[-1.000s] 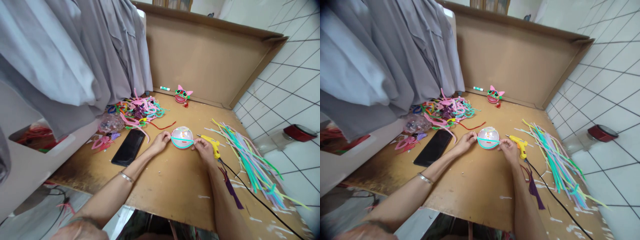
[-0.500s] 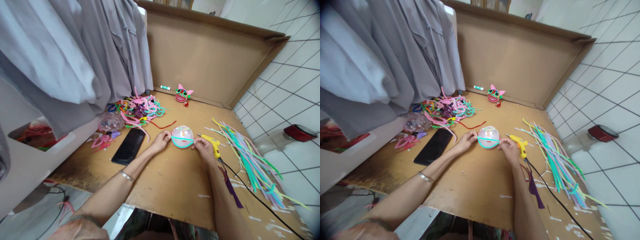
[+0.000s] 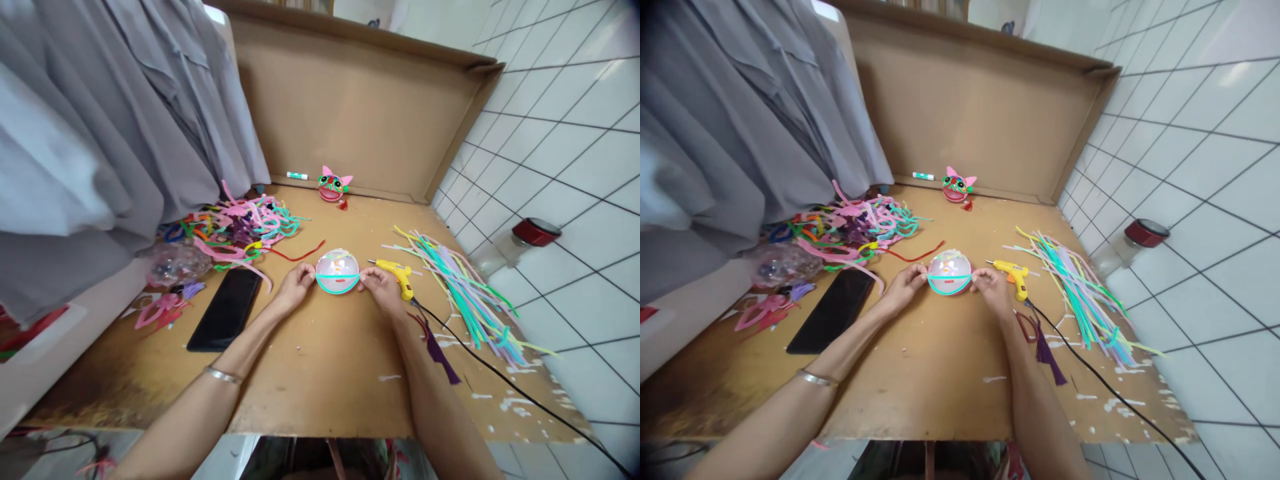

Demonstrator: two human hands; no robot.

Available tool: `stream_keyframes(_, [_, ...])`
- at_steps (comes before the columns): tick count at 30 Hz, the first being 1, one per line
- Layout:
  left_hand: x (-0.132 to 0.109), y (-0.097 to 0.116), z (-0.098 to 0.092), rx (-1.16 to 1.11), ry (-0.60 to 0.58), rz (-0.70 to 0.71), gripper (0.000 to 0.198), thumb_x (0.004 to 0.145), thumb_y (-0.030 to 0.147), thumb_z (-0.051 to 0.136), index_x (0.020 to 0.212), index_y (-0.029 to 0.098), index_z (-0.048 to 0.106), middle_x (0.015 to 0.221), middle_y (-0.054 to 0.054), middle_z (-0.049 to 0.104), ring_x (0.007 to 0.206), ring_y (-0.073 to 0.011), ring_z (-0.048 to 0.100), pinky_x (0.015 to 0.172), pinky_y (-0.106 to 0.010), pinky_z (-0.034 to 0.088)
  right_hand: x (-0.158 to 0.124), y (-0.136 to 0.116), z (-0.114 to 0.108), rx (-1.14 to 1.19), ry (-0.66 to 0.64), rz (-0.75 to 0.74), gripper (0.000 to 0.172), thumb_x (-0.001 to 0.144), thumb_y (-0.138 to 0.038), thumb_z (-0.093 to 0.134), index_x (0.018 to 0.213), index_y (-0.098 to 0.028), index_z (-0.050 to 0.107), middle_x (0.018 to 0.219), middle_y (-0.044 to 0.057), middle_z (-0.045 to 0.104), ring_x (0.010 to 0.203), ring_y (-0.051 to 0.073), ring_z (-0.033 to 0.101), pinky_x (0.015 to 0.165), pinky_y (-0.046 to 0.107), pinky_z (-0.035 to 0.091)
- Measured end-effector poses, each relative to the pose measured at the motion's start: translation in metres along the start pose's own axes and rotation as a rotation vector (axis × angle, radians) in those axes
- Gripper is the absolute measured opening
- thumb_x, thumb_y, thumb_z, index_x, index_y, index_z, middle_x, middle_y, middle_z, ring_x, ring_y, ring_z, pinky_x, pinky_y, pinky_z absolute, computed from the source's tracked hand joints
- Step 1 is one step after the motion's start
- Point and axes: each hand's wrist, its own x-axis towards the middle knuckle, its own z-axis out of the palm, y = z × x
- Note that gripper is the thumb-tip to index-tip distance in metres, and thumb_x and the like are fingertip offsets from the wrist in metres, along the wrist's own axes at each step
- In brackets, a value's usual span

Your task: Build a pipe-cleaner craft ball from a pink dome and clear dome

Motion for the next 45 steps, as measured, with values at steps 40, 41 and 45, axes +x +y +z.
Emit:
stream_keyframes(40, [-0.006,0.009,0.01,0.138,0.092,0.069,0.008,0.083,0.022,0.048,0.078,0.018,0.054,0.074,0.0,0.059,0.073,-0.0148,0.054,0.071,-0.026,0.042,0.005,0.009,-0.005,-0.094,0.036,-0.041,0.027,0.069,-0.047,0.07,0.071,-0.021,0.061,0.056,0.001,0.067,0.055,0.017,0.063,0.063,0.031,0.051])
stream_keyframes(41, [-0.006,0.008,0.01,0.129,0.088,0.066,0.009,0.083,0.022,0.049,0.078,0.018,0.055,0.074,0.0,0.059,0.072,-0.0145,0.053,0.07,-0.026,0.042,0.005,0.008,-0.005,-0.091,0.043,-0.043,0.028,0.069,-0.048,0.07,0.071,-0.021,0.061,0.055,0.001,0.067,0.055,0.017,0.063,0.063,0.031,0.051])
stream_keyframes(45, [-0.004,0.007,0.011,0.066,0.063,0.045,0.009,0.082,0.024,0.052,0.078,0.017,0.056,0.073,0.0,0.058,0.069,-0.0134,0.052,0.067,-0.025,0.041,0.004,0.007,-0.004,-0.073,0.065,-0.049,0.028,0.068,-0.048,0.071,0.07,-0.021,0.061,0.055,0.001,0.067,0.055,0.017,0.063,0.062,0.03,0.051])
